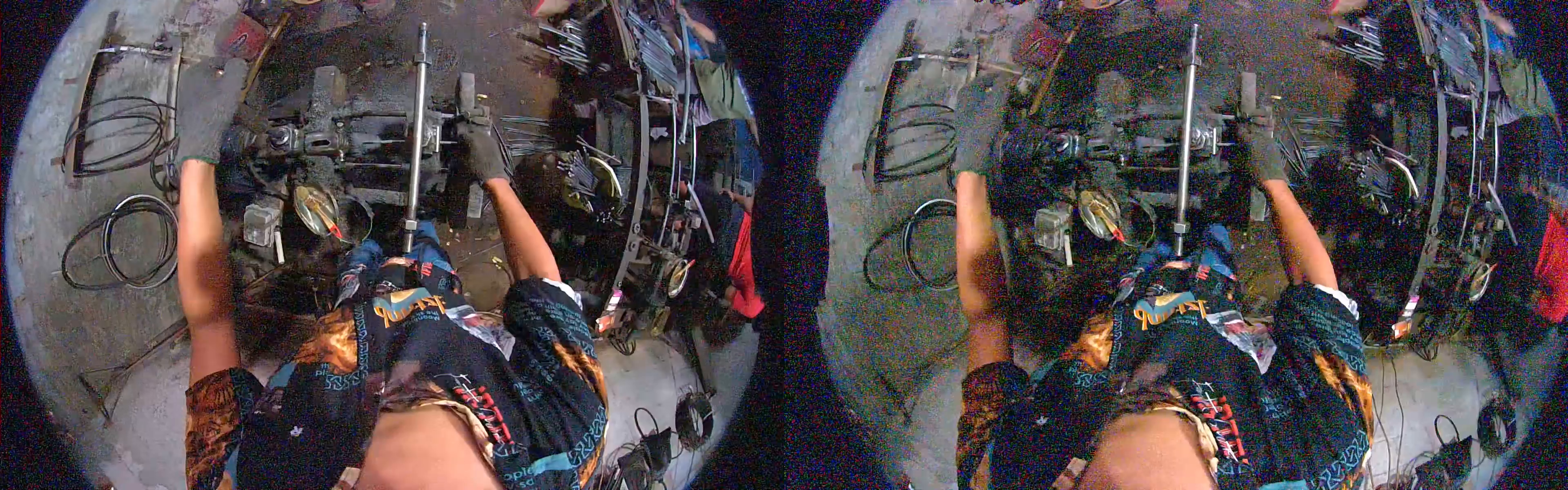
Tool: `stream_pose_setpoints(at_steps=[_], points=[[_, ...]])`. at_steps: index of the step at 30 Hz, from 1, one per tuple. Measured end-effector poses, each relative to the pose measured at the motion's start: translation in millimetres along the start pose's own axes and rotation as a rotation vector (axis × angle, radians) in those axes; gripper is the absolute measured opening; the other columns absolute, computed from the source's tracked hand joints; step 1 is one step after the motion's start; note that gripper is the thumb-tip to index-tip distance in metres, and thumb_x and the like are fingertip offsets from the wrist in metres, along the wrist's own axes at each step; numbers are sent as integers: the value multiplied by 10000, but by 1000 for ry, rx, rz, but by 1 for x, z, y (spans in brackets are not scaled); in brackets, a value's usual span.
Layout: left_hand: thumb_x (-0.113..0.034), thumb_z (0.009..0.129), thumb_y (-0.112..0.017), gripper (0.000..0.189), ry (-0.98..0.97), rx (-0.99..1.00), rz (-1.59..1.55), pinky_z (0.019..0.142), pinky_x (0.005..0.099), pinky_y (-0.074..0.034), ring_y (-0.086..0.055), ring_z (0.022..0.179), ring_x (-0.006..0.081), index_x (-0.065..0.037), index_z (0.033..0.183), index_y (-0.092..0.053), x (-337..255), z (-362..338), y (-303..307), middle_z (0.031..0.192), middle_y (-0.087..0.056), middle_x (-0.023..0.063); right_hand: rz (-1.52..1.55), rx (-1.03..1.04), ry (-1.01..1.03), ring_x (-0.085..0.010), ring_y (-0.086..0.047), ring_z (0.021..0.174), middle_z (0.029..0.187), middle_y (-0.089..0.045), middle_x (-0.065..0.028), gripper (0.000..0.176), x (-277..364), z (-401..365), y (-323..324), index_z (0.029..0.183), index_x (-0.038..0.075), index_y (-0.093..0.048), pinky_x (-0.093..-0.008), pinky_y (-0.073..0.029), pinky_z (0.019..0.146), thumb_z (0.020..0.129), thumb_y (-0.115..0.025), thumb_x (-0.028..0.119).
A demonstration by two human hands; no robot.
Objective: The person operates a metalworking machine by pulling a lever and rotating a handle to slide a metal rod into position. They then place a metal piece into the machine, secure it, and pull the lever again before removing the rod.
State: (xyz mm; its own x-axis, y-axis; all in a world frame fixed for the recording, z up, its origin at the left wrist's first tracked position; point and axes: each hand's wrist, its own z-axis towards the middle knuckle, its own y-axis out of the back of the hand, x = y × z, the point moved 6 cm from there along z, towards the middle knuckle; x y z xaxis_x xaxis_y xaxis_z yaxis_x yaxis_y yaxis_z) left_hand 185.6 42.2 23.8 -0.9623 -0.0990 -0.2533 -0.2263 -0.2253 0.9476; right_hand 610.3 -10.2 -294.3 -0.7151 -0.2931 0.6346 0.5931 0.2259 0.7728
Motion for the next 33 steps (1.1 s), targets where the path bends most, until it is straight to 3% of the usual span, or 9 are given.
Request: stream_pose_setpoints(at_steps=[1,4,10,12,14,19,26,29,33], points=[[-414,873,-594,487,-26,-7,14,775,481,-499,-678,899,433,33,1022,-717,-3,-2,0,920,-698,280,93,107,-229,-431,-637,1018,1095,-679,-230,264,-14,-7,-11,1100,48,-670,-471,-519,871,887,-576,172],[-382,923,-560,425,-88,29,114,806,496,-486,-650,935,428,4,1023,-706,-4,-1,-5,983,-688,253,53,128,-258,-415,-631,1070,1152,-670,-231,270,-3,-9,-9,1099,54,-678,-466,-511,886,870,-575,154],[-385,924,-579,413,-6,51,76,820,495,-495,-655,941,420,-8,1031,-710,-12,-4,-5,1009,-692,250,-173,-130,61,-430,-630,1010,1073,-669,-234,311,47,-8,20,1106,20,-660,-456,-510,915,803,-675,91],[-416,886,-603,451,-22,21,25,809,501,-507,-669,923,435,1,1011,-722,-3,0,-13,967,-700,258,227,-247,-149,-413,-632,1076,1101,-673,-228,302,46,-18,30,1114,35,-646,-481,-520,889,884,-661,231],[-430,887,-604,453,-113,-28,-70,808,510,-509,-667,937,432,-12,1010,-728,4,0,-20,989,-698,255,265,26,-304,-403,-662,1029,1066,-697,-211,366,64,-33,45,1165,63,-650,-487,-538,870,876,-683,285],[-430,896,-591,442,-64,-39,-50,813,510,-515,-666,942,430,-17,969,-731,-10,-4,-20,1014,-693,259,42,497,167,-409,-667,980,1036,-695,-196,309,139,-78,-6,1071,41,-694,-481,-530,841,793,-707,176],[-398,884,-558,429,-128,-44,-68,792,530,-509,-667,882,432,-3,888,-727,-25,3,-31,890,-690,257,324,390,496,-399,-643,1088,1200,-660,-222,434,215,39,7,1212,42,-627,-490,-526,921,828,-676,237],[-387,866,-556,431,-286,-189,-166,789,531,-507,-665,853,433,12,851,-716,0,22,-66,851,-683,258,107,230,463,-438,-630,1093,1231,-646,-235,561,188,86,3,1367,86,-539,-507,-499,956,841,-678,222],[-380,852,-558,427,-103,-43,-42,787,530,-502,-654,841,439,20,812,-701,-13,16,-60,838,-675,257,-93,269,427,-428,-575,1206,1295,-607,-264,520,172,95,40,1332,76,-589,-453,-413,1067,915,-647,379]])
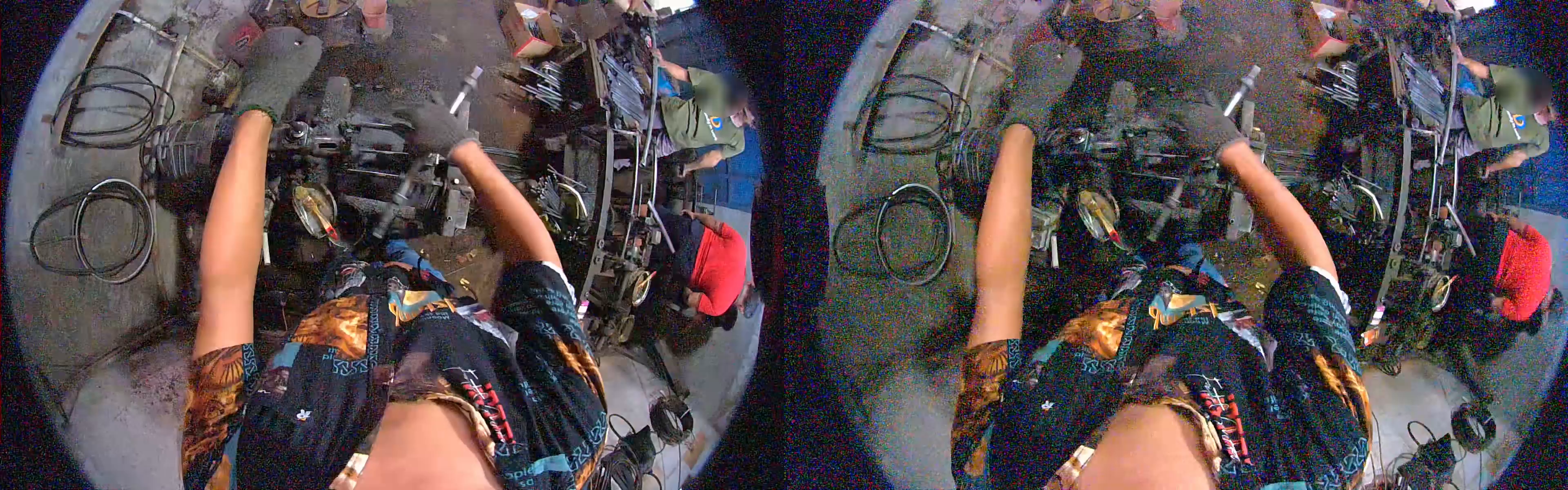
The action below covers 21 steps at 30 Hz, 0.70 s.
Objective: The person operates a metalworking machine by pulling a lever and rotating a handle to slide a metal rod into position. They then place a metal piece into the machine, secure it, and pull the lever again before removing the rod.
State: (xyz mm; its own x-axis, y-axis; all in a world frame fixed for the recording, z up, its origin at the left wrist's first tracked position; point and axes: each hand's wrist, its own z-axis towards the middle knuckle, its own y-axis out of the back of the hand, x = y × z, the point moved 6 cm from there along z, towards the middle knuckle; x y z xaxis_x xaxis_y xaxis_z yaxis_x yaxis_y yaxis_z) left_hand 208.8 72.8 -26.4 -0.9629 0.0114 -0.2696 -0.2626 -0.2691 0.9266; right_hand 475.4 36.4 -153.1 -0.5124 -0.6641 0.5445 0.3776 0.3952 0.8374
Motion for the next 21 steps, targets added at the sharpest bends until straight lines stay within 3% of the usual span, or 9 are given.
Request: stream_pose_setpoints(at_steps=[2,3,5,8,9,11,15,17,21], points=[[-375,845,-562,425,-66,61,-68,797,526,-503,-645,855,450,25,787,-693,-6,1,-3,842,-670,265,-152,274,-237,-424,-621,1109,1146,-672,-267,522,-38,-25,-8,1163,70,-682,-467,-469,939,971,-525,529],[-375,845,-562,425,-67,52,-75,797,526,-503,-645,855,450,25,787,-693,1,3,-9,842,-670,265,-164,272,-237,-424,-621,1109,1146,-672,-267,522,-39,-37,-1,1163,70,-682,-467,-469,939,971,-525,529],[-370,844,-572,420,-295,-66,76,796,532,-502,-639,864,458,29,779,-689,-1,2,-19,848,-666,275,-3,323,-559,-390,-659,930,959,-705,-232,647,-48,-78,1,1006,40,-701,-482,-485,828,1000,-407,616],[-361,846,-576,417,-189,-41,-11,799,540,-501,-641,871,456,34,778,-688,-13,-1,-4,848,-662,281,170,509,-709,-300,-644,875,943,-687,-200,700,-20,-111,-17,1032,23,-680,-475,-486,849,1003,-372,651],[-361,846,-576,417,-191,-39,-17,799,540,-501,-641,871,456,34,778,-688,-7,-1,-12,848,-662,281,397,436,-500,-315,-658,984,1058,-699,-217,665,3,-113,-18,1129,40,-678,-444,-491,921,993,-425,639],[-358,854,-564,413,-222,-137,-39,812,540,-500,-641,875,455,26,772,-690,2,3,-22,853,-662,280,336,446,-120,-322,-647,1099,1217,-672,-212,626,3,-112,-70,1274,57,-630,-421,-466,1015,973,-521,594],[-367,854,-553,426,-115,-165,-157,814,539,-507,-650,866,460,24,773,-699,-14,-2,0,862,-670,285,437,99,-109,-330,-609,1213,1347,-612,-203,594,52,-62,-37,1378,72,-564,-410,-430,1080,964,-584,497],[-367,850,-547,430,-66,-38,-90,803,544,-513,-659,850,469,25,784,-711,-14,1,-3,868,-674,295,204,-64,-109,-353,-575,1256,1387,-573,-218,549,43,-37,-14,1403,63,-533,-435,-416,1093,972,-585,400],[-358,847,-542,434,-59,-96,-160,791,553,-515,-665,846,471,36,800,-717,-17,1,1,870,-675,300,-33,-54,-115,-389,-580,1228,1349,-590,-233,519,7,-28,-3,1364,49,-562,-453,-437,1062,972,-570,388]])
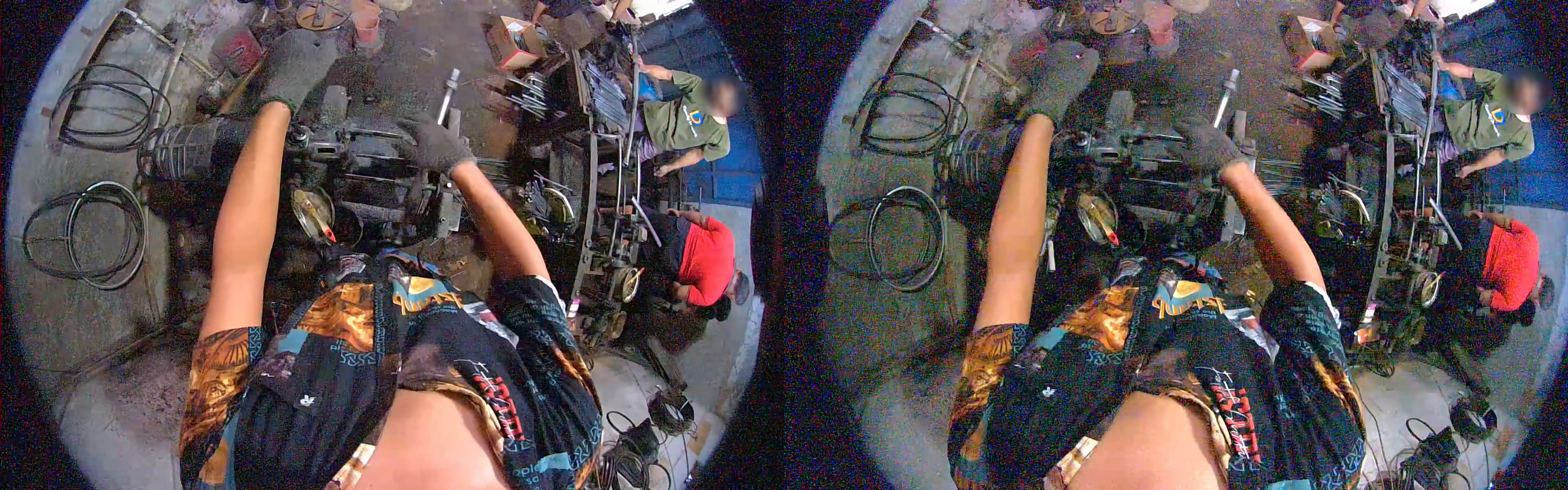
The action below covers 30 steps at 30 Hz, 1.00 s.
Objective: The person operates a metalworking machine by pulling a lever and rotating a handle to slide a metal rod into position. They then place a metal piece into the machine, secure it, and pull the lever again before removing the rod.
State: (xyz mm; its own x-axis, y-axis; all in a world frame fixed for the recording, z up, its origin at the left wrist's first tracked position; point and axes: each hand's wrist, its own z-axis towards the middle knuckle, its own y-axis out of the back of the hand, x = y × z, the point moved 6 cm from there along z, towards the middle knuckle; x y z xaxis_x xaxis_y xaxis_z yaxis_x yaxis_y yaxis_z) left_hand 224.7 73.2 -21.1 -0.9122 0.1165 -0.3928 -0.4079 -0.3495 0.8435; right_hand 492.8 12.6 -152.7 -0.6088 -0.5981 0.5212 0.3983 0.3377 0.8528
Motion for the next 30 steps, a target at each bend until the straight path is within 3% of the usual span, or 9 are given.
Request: stream_pose_setpoints(at_steps=[3,8,10,12,14,19,23,25,30], points=[[-379,917,-535,459,-58,14,62,751,556,-478,-634,795,447,18,738,-681,5,0,-14,805,-668,255,-232,273,-154,-403,-643,1113,1161,-688,-229,577,-41,-11,-7,1236,41,-664,-459,-470,986,981,-498,531],[-360,911,-547,436,-124,37,102,739,558,-474,-631,788,442,18,735,-675,2,3,-19,791,-662,254,0,195,-541,-407,-650,1086,1088,-702,-239,706,-50,-63,4,1172,32,-686,-452,-489,939,991,-398,650],[-361,885,-537,436,-86,26,33,744,555,-496,-645,798,454,35,788,-692,-10,-2,-5,833,-667,278,166,526,-712,-388,-657,1078,1092,-705,-234,743,-24,-90,-6,1194,38,-683,-450,-487,938,975,-395,687],[-362,860,-526,452,-51,13,-34,749,552,-517,-658,809,466,51,840,-709,-8,-2,-4,875,-671,303,411,387,-393,-344,-662,1095,1114,-704,-229,760,0,-92,-27,1239,40,-662,-433,-489,937,969,-391,697],[-357,864,-524,447,-68,30,7,745,550,-519,-658,804,463,50,835,-707,3,1,-17,872,-668,305,348,514,-313,-305,-648,1128,1199,-683,-218,667,25,-87,-43,1277,21,-630,-417,-485,966,994,-458,600],[-357,881,-507,454,-107,20,24,750,547,-522,-660,805,459,45,815,-707,-7,-1,-17,859,-668,298,332,-56,100,-360,-611,1167,1282,-633,-207,506,39,-38,-40,1293,0,-609,-390,-472,1032,934,-664,353],[-345,885,-507,428,-124,22,99,740,545,-525,-665,792,451,21,792,-709,-12,-1,-12,835,-676,273,-91,-95,154,-338,-581,1206,1272,-636,-164,482,7,-2,-13,1245,43,-649,-466,-444,1021,910,-655,389],[-341,887,-508,419,-148,46,106,741,544,-528,-667,789,449,15,799,-710,-11,1,-14,834,-680,266,-462,65,-48,-274,-549,1235,1279,-636,-87,418,-27,-7,-1,1178,103,-689,-526,-380,993,917,-619,422],[-352,896,-505,422,-147,43,90,749,544,-532,-673,791,445,6,818,-713,-10,0,-13,847,-686,261,-543,-114,44,-250,-527,1246,1269,-639,-25,377,-28,-24,30,1135,143,-712,-530,-333,989,924,-587,430]])
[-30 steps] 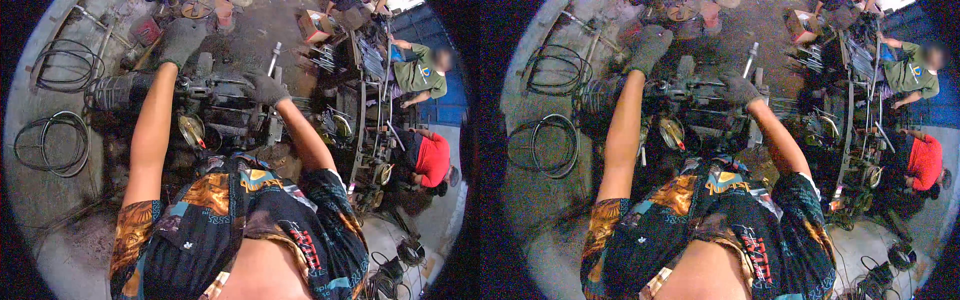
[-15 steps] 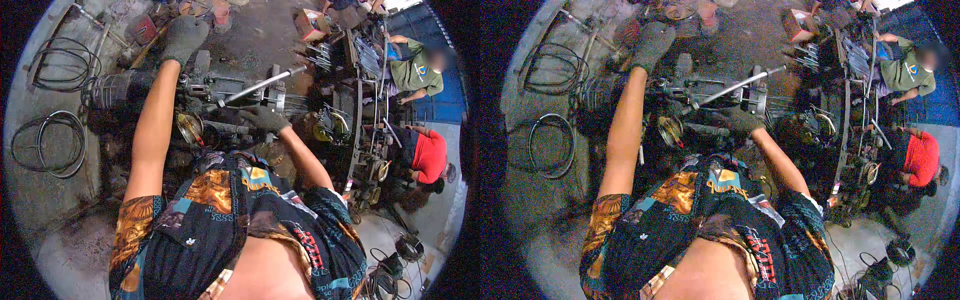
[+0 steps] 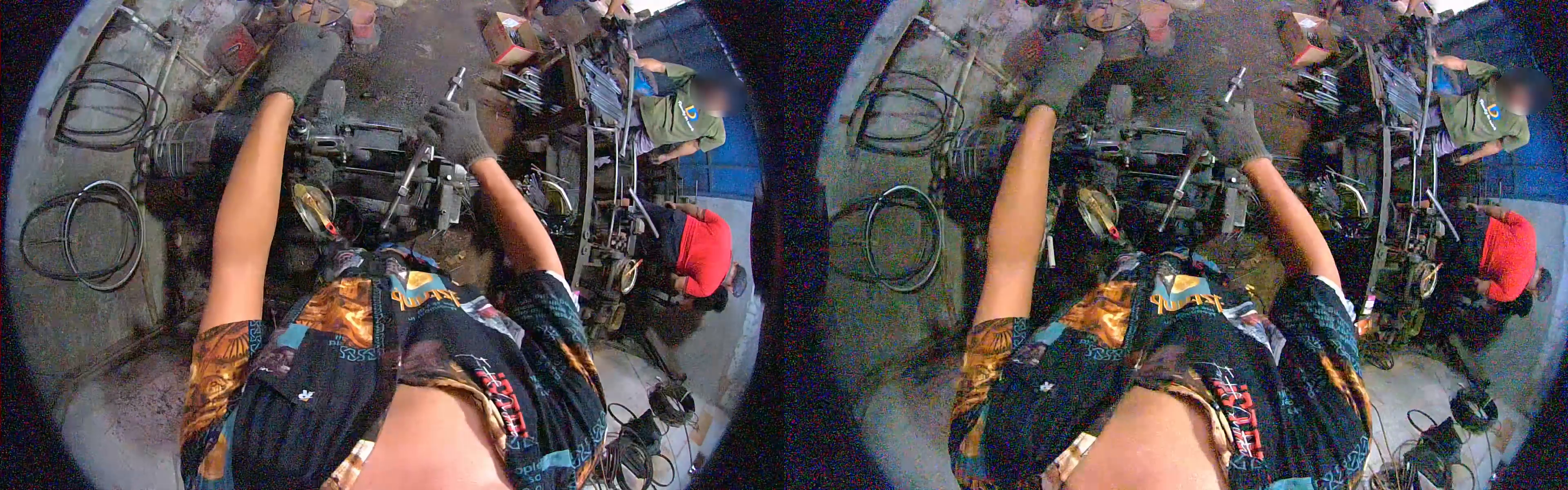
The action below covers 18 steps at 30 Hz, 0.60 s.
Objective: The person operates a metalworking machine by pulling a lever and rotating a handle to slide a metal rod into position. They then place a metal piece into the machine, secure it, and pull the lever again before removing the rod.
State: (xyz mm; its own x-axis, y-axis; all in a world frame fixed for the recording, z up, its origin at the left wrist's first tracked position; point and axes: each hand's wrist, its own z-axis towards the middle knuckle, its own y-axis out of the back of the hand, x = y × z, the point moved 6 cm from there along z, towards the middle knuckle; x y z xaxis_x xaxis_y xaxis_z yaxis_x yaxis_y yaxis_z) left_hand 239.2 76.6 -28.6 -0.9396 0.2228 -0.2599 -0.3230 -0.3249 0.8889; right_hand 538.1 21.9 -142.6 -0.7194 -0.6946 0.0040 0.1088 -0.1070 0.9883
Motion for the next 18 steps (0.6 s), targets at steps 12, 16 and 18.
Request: stream_pose_setpoints(at_steps=[12,16,18], points=[[-392,926,-538,441,151,50,37,757,504,-507,-662,837,426,15,880,-700,56,-9,28,860,-694,231,1486,162,-1013,-194,-618,743,911,-613,-56,356,38,-92,-113,1050,37,-626,-344,-534,693,920,-668,366],[-382,928,-556,418,223,55,-158,760,490,-508,-664,836,399,6,866,-698,61,-27,32,862,-687,221,1790,488,-878,-156,-633,794,964,-705,-59,371,141,-120,-102,1165,49,-680,-299,-519,707,963,-617,354],[-375,931,-556,411,147,-5,-103,752,491,-509,-665,813,394,6,869,-698,57,-31,37,851,-685,217,2475,321,-953,-247,-697,886,1020,-722,-42,332,188,-98,-66,1198,55,-670,-361,-571,812,973,-559,273]])
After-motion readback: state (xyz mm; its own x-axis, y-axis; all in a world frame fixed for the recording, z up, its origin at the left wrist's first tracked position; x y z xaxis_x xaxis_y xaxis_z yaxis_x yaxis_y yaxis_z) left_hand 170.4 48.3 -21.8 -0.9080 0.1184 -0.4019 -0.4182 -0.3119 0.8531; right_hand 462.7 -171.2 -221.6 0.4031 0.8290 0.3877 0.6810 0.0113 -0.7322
